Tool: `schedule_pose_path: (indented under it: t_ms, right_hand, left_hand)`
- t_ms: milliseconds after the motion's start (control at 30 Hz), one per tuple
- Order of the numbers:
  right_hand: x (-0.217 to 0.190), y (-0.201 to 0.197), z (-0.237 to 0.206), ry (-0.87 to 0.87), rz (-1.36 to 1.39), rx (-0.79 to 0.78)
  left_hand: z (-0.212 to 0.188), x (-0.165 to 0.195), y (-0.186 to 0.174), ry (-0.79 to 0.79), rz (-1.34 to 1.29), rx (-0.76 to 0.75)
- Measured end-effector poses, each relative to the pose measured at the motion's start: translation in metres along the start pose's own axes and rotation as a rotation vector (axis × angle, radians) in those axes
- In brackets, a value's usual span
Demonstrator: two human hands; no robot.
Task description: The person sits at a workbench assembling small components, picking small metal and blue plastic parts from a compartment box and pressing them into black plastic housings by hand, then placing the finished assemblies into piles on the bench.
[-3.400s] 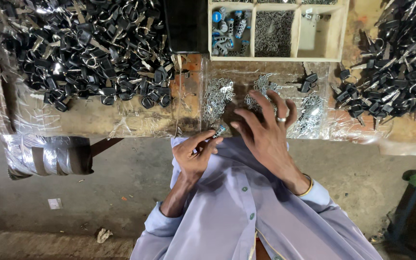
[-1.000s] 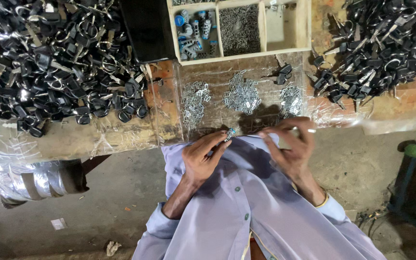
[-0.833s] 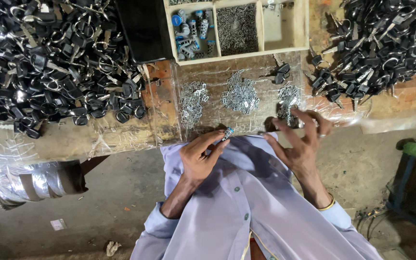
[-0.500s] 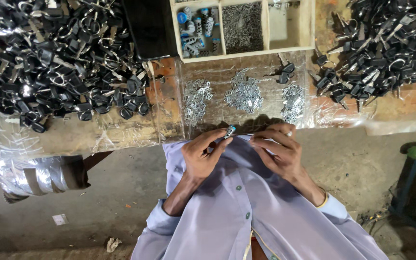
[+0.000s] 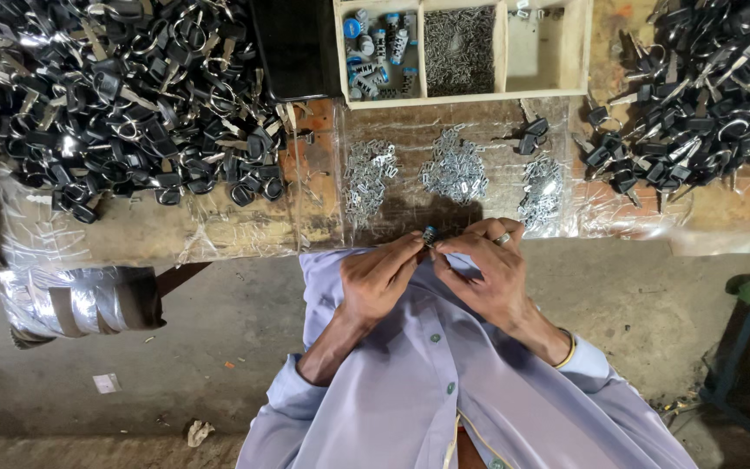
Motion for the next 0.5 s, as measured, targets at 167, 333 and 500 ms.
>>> schedule_pose_path:
  t_ms: [167,333,500]
  right_hand:
    - [0.0,0.002,0.007,0.033,-0.033,-0.069]
    - [0.01,0.0,0.022,0.107,-0.054,-0.228]
    - [0.013,0.006,0.032,0.104,0.147,-0.386]
  left_hand:
    - [0.003,0.008,-0.002,0.051,0.057,-0.011]
    - [0.005,0.014,-0.004,0.101,-0.02,-0.01]
    - [0.008,0.015,0.002,0.129,-0.15,-0.131]
Point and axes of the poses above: each hand's wrist, its own z-axis towards the middle knuckle, its own y-axis out of the palm, x = y × z, the point moved 10 cm from there along z, towards the middle knuckle
